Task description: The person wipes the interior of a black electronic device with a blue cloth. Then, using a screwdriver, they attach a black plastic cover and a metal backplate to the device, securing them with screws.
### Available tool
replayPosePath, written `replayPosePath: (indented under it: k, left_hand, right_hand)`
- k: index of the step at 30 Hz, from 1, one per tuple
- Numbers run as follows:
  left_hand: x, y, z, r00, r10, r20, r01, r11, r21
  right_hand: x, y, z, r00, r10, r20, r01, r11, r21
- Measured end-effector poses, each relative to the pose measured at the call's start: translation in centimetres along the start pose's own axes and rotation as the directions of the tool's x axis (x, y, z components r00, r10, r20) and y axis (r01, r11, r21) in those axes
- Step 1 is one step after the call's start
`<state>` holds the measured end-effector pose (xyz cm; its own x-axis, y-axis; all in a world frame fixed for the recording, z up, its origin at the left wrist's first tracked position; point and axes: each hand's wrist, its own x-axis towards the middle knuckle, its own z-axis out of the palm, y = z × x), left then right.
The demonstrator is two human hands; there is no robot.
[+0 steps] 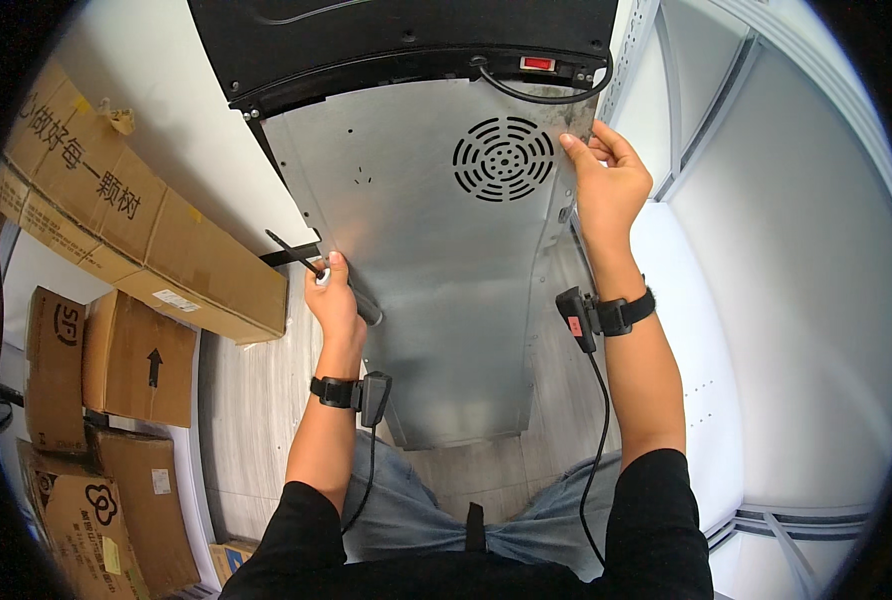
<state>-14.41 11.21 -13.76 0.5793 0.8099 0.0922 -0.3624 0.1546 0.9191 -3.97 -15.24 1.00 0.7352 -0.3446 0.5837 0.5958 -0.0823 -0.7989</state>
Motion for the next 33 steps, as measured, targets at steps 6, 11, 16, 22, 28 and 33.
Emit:
replayPosePath:
  k: [6,11,16,22,28,33]
  left_hand:
    - [-0.5,1.4,1.3,0.998,-0.048,-0.027,0.048,0.999,-0.01]
    - [-0.4,1.4,1.0,0.999,-0.036,-0.004,0.036,0.999,-0.005]
    - [0.1,0.6,0.9,1.0,-0.001,0.004,0.002,0.999,-0.042]
    - [0.3,0.4,0.9,1.0,-0.015,-0.027,0.012,0.994,-0.109]
    - [0.8,-0.2,1.3,0.997,-0.006,-0.077,0.002,0.998,-0.06]
    - [1.2,-1.0,1.5,1.0,0.005,-0.022,-0.008,0.994,-0.106]
  right_hand:
    - [0.1,-0.4,0.1,0.998,-0.049,-0.038,0.045,0.993,-0.111]
    - [0.1,-0.7,-0.1,0.998,-0.044,-0.034,0.037,0.984,-0.176]
    - [0.5,0.0,-0.5,0.99,-0.133,-0.038,0.124,0.976,-0.176]
    - [0.3,-0.4,-1.5,0.999,-0.042,-0.01,0.042,0.999,-0.007]
    - [-0.6,-0.6,-2.1,0.995,-0.086,0.052,0.085,0.996,0.038]
    - [-0.5,1.3,-3.2,0.989,-0.106,0.099,0.087,0.979,0.182]
